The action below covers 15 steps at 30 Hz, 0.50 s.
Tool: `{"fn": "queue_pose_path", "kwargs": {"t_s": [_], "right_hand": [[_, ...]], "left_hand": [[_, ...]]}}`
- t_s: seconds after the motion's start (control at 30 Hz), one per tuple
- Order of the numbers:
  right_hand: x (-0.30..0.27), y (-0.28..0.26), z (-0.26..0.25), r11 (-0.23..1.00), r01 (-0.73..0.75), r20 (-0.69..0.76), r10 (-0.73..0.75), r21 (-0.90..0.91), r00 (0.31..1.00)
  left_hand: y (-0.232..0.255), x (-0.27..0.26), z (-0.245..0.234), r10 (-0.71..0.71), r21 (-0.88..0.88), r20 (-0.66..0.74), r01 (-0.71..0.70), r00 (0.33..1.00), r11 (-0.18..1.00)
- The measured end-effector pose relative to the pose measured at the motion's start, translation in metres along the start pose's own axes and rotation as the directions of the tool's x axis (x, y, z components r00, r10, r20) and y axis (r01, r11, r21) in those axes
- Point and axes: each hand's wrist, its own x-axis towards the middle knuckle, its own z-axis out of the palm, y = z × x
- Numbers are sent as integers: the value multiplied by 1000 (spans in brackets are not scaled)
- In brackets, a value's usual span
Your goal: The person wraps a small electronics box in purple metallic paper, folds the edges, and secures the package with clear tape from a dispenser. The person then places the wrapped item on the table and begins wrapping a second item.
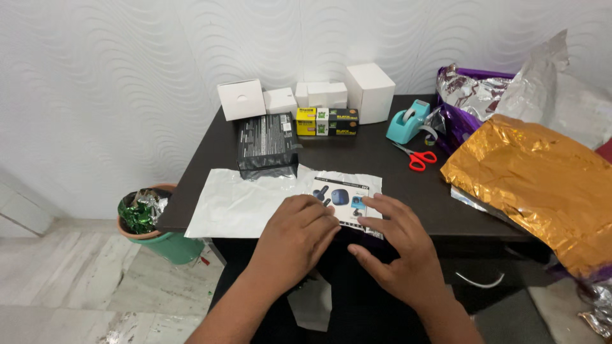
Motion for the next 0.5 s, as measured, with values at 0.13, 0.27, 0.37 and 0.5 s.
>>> {"fn": "queue_pose_path", "kwargs": {"t_s": [0.13, 0.27, 0.37, 0.5], "right_hand": [[8, 10, 4, 995, -94, 47, 92, 35, 995], [7, 17, 6, 993, -100, 35, 98, 60, 995], [5, 20, 7, 994, -107, 45, 105, 37, 993], [5, 22, 4, 993, -117, 58, 115, 33, 992]], "left_hand": [[-5, 0, -5, -3, -33, 65, 6, 998, 999], [-15, -8, -16, -6, -67, 106, 13, 994, 998], [-21, -15, -18, -14, -83, 105, 22, 994, 996], [-24, -20, -12, -32, -78, 21, 33, 999, 996]]}}
